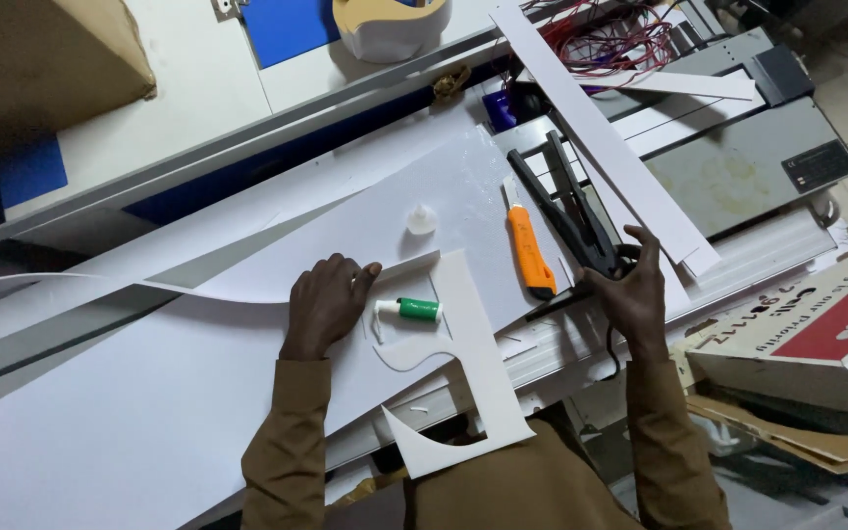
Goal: Gluing a thin acrylic strip to the edge of a laser-cut acrylic letter to create a 3D effect.
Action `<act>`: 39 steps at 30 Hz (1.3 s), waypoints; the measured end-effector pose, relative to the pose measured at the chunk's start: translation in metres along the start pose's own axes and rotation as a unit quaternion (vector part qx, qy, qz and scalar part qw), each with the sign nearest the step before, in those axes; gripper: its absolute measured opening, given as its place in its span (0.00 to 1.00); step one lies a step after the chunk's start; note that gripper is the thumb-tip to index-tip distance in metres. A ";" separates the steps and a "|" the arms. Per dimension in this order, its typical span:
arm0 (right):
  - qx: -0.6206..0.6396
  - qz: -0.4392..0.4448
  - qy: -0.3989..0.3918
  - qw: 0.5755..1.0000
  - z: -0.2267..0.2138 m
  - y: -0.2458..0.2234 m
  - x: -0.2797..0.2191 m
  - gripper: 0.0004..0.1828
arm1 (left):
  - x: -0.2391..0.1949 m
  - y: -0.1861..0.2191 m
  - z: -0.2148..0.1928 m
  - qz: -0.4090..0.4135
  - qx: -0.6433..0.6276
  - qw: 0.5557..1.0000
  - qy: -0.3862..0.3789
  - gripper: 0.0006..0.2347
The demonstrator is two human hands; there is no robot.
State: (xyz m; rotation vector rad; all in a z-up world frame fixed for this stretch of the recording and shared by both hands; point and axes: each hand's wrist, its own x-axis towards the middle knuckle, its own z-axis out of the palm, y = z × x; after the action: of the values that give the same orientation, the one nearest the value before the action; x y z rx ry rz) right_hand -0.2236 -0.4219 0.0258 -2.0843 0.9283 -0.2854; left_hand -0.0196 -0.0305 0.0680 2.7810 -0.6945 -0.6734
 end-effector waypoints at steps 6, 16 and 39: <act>0.078 0.034 0.010 0.996 0.009 0.034 -0.004 0.45 | -0.002 0.004 -0.001 0.000 -0.005 1.000 -0.007 0.32; 0.244 -0.016 -0.022 0.969 -0.015 -0.007 -0.038 0.39 | -0.005 0.007 -0.005 -0.020 -0.016 1.000 -0.013 0.34; 0.513 0.120 -0.121 0.842 -0.049 -0.110 -0.145 0.12 | 0.020 -0.025 0.054 0.039 -0.034 0.989 0.138 0.34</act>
State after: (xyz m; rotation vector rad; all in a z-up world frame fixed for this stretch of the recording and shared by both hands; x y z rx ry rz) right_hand -0.2930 -0.3060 0.1572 -0.9697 0.6401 -0.2865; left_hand -0.0193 -0.0230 0.0054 2.6936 -0.7037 -0.2825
